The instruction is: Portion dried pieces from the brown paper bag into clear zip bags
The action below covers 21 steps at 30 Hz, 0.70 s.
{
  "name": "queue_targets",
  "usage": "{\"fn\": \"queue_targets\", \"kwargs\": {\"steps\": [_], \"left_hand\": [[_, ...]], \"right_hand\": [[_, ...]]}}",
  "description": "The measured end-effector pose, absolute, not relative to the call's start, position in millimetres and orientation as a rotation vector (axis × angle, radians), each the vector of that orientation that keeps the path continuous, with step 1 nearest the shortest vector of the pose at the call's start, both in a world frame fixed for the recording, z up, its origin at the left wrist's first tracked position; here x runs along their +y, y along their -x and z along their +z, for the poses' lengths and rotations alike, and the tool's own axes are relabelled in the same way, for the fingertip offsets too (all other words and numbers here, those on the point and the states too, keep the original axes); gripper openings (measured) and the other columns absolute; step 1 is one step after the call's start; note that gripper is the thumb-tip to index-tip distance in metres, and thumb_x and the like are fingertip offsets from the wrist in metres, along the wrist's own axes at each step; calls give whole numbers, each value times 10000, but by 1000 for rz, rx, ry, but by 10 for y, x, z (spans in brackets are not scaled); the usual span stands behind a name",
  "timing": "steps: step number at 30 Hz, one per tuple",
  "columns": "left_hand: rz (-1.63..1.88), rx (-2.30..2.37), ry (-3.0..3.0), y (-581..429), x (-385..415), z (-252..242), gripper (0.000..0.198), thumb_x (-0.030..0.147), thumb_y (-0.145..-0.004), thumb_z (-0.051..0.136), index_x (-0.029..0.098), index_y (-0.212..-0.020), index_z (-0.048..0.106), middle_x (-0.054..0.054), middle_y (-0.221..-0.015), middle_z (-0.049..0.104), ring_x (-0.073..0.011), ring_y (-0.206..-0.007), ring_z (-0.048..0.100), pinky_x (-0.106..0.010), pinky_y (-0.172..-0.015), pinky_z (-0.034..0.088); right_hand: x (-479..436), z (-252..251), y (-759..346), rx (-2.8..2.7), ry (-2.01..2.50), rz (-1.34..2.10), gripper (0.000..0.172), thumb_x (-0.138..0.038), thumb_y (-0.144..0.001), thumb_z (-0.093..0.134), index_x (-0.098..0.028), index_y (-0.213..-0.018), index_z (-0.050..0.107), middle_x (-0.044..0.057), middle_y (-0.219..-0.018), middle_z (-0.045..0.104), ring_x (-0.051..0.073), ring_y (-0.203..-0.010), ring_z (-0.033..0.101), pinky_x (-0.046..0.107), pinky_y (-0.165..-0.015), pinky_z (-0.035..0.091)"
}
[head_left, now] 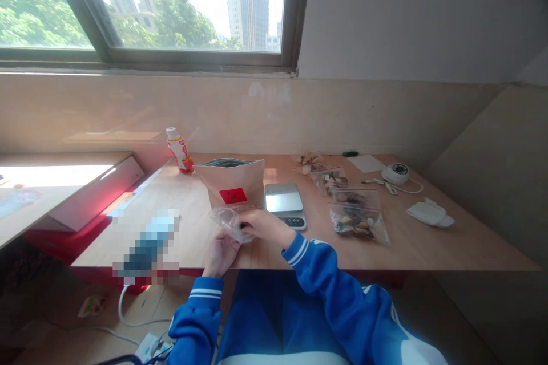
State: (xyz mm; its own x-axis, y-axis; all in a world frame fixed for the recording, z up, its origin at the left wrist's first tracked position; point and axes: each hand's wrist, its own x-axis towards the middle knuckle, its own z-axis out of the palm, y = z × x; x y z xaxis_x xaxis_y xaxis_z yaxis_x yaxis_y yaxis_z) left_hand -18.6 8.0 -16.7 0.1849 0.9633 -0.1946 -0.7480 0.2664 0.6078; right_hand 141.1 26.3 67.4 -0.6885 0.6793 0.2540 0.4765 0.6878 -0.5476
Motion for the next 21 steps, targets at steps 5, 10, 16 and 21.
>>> {"fn": "queue_targets", "kwargs": {"steps": [5,10,16,21], "left_hand": [[1236,645,-435,182,90,-163,388,138,-815,452,215,-1164,603,-50,-933,735,-227,-940,685,-316,-831,545],[1167,615,-526,181,75,-128,440,219,-805,443,230,-1229,560,-45,-1067,714,-223,-1141,604,-381,-990,468],[1144,628,-660,182,64,-131,399,257,-802,391,228,-1120,630,-82,-1121,691,-261,-1213,551,-429,-995,455],[1176,671,-613,169,62,-128,375,258,-780,422,206,-1067,657,-104,-1138,684,-279,-1216,545,-415,-991,456]], "right_hand": [[267,719,-1499,-2180,868,880,176,-111,-846,582,-185,-967,686,28,-947,720,158,-843,672,257,-766,501],[221,1235,-1559,-1917,744,897,128,-199,-850,606,-194,-950,686,15,-948,715,139,-837,657,247,-748,503],[574,1871,-1392,-1813,878,383,162,-252,-860,631,-211,-1009,678,9,-919,701,123,-740,584,247,-717,461],[755,1879,-1229,-2116,1025,26,165,-285,-911,572,-211,-997,692,30,-955,689,184,-930,548,318,-863,396]]}}
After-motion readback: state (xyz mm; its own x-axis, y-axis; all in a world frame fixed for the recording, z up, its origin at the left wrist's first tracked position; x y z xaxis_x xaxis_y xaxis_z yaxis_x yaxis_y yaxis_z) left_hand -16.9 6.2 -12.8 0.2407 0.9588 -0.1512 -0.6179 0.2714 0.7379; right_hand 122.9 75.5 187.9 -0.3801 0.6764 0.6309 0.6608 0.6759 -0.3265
